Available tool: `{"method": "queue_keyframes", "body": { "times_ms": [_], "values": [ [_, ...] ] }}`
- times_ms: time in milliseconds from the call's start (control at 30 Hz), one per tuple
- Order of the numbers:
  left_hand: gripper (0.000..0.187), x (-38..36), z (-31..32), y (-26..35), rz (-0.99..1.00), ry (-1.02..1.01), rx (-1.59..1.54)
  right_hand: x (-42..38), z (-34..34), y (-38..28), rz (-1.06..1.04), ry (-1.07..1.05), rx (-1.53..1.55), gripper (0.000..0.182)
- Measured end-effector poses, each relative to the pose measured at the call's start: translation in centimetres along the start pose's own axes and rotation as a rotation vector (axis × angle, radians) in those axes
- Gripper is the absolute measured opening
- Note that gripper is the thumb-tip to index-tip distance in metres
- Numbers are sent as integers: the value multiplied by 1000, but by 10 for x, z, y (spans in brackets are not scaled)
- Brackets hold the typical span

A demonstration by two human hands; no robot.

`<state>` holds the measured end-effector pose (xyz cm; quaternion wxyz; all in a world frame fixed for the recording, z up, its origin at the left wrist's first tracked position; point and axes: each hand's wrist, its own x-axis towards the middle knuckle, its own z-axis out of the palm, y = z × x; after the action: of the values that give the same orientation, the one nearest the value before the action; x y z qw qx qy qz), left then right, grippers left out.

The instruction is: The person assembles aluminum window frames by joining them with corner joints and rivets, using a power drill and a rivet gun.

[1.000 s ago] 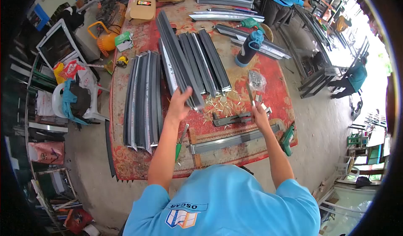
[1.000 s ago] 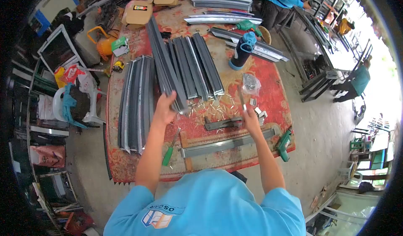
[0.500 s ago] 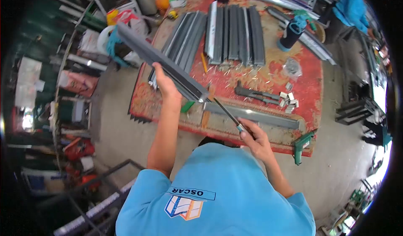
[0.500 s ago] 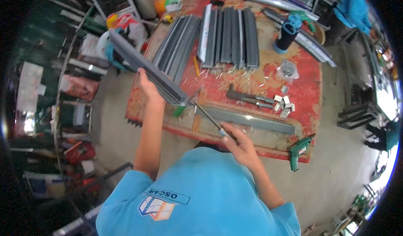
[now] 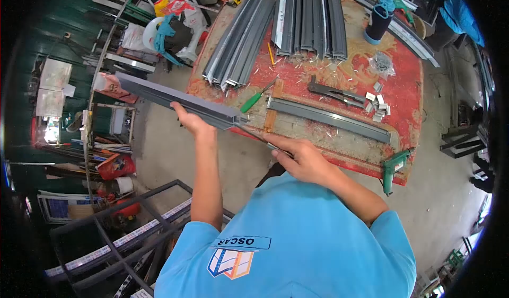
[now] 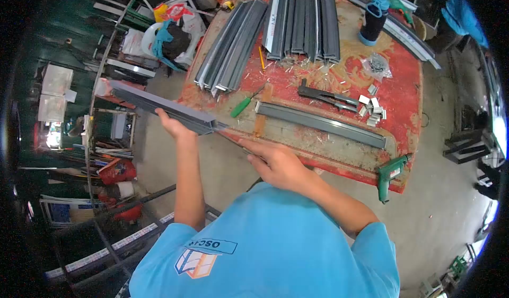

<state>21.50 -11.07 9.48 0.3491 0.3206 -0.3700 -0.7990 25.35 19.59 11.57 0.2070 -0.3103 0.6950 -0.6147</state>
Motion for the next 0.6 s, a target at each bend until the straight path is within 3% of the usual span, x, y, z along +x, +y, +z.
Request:
{"method": "queue_keyframes", "body": {
  "times_ms": [267,333,433,600],
  "values": [
    [60,-7,-16,7,-224,-233,-170,5,30,-9,-100,-2,-124,42],
    [59,-18,-16,-1,-270,-105,-172,9,41,-13,-35,50,-147,39],
    [59,-19,-20,-6,-384,-279,-201,23,58,-24,59,21,-179,35],
    [61,21,-33,-2,-363,-370,-255,14,64,-24,56,44,-258,32]
  ]
}}
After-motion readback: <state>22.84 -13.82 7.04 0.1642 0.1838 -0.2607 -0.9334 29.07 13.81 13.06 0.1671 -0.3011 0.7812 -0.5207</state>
